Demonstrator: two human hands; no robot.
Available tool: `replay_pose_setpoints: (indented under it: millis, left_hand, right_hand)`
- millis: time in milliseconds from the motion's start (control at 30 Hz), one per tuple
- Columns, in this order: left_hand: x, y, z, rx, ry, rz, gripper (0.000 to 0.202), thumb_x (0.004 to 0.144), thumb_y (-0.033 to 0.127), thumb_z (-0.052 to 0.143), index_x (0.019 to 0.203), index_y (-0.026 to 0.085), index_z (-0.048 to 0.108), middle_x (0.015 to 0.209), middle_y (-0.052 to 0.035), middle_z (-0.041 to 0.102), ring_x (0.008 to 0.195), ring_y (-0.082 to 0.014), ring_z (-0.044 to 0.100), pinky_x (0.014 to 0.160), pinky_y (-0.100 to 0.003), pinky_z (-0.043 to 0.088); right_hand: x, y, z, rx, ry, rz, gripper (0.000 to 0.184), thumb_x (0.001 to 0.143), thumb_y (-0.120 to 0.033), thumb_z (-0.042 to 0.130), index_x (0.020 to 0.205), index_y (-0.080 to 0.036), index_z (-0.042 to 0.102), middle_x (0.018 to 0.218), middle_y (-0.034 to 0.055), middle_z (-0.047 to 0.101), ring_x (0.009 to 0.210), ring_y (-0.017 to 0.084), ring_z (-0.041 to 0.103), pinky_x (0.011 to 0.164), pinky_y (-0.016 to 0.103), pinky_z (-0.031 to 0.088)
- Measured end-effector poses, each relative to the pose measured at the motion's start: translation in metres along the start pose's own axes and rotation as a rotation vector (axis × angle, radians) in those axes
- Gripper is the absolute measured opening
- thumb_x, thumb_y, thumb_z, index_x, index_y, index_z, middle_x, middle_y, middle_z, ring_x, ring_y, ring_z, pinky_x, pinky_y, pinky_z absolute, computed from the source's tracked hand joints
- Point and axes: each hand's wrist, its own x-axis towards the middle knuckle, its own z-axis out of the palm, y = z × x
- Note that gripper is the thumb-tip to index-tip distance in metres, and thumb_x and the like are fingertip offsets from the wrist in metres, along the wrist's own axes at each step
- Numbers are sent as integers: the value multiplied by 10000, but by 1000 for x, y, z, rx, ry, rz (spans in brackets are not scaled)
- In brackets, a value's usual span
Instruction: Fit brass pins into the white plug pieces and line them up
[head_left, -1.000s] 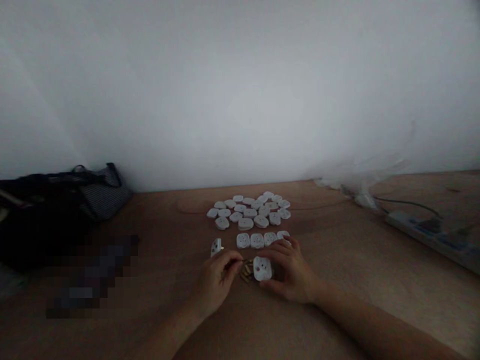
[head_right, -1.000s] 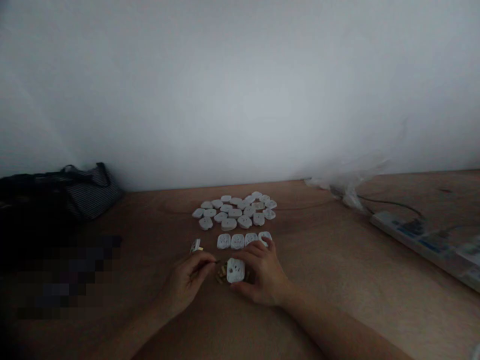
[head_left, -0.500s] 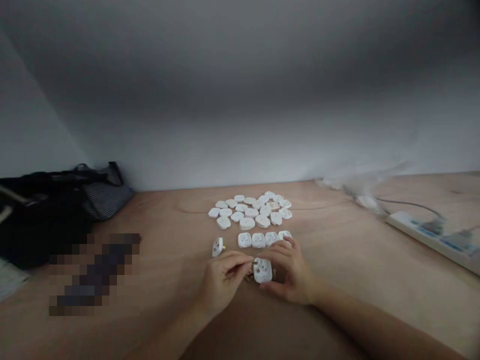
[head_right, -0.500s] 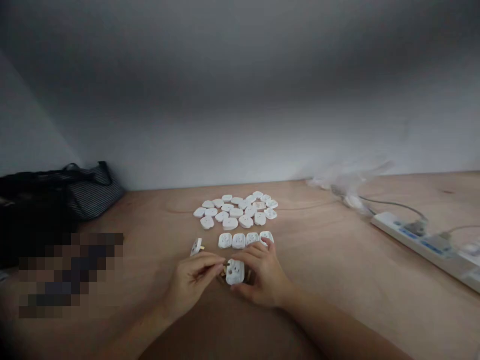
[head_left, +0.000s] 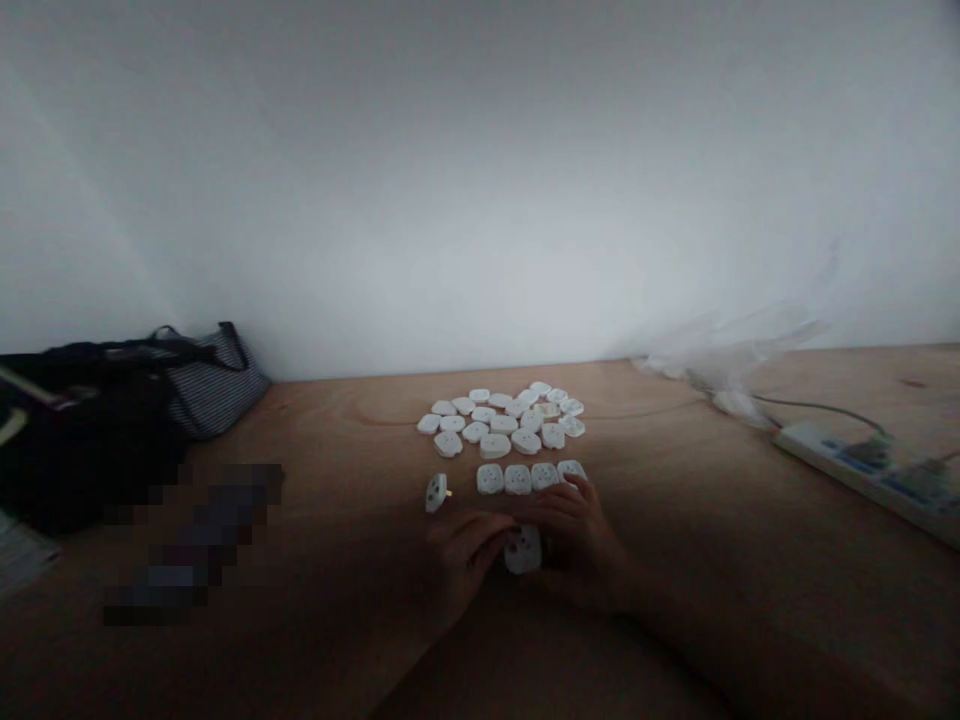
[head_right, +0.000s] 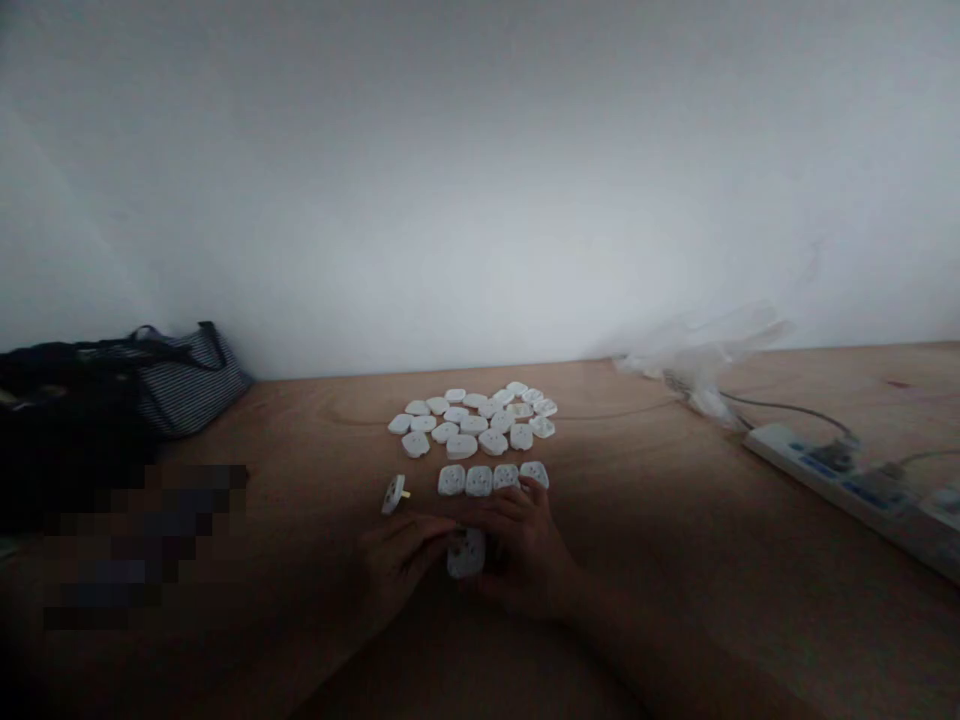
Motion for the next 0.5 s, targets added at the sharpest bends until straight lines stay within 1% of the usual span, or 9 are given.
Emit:
replay_pose_setpoints:
  millis: [133,200,300,400,500]
  left_hand:
    - [1,1,-3,3,19,-31,92,851,215,573,873,184,656,760,-24,695,683,-140,654,634,-221,528]
    - [1,1,-4,-12,30,-31,95,853,218,573,848,183,661,737,-25,687,668,-140,644,623,-223,524]
    - [1,1,-4,-30,46,-13,104,852,214,580,819,178,673,730,-34,670,668,-141,626,625,-231,517]
    - [1,1,-2,-3,67,1,131,855,247,579,845,180,692,747,-43,629,675,-139,598,605,-233,503]
    - [0,-1,-2,42,18,44,171,852,304,577,900,201,705,801,-56,597,724,-155,575,627,-258,497]
  right_hand:
    - [-1,-1,1,-23,60,2,540,639,-455,711,1105,-244,540,998,41,651,973,252,556,975,467,229]
    - [-2,0,2,-32,98,12,580,619,-460,719,1107,-225,511,1016,59,641,975,262,557,976,472,237]
    - [-4,1,5,-28,116,22,642,612,-465,721,1140,-220,451,1026,67,635,998,272,549,989,478,226]
    - [-5,0,7,-17,119,37,708,600,-455,734,1176,-220,396,1009,64,644,1018,283,542,1003,493,197]
    - [-5,-1,7,-10,101,34,702,625,-441,721,1192,-220,371,997,62,648,1022,281,546,1006,497,199]
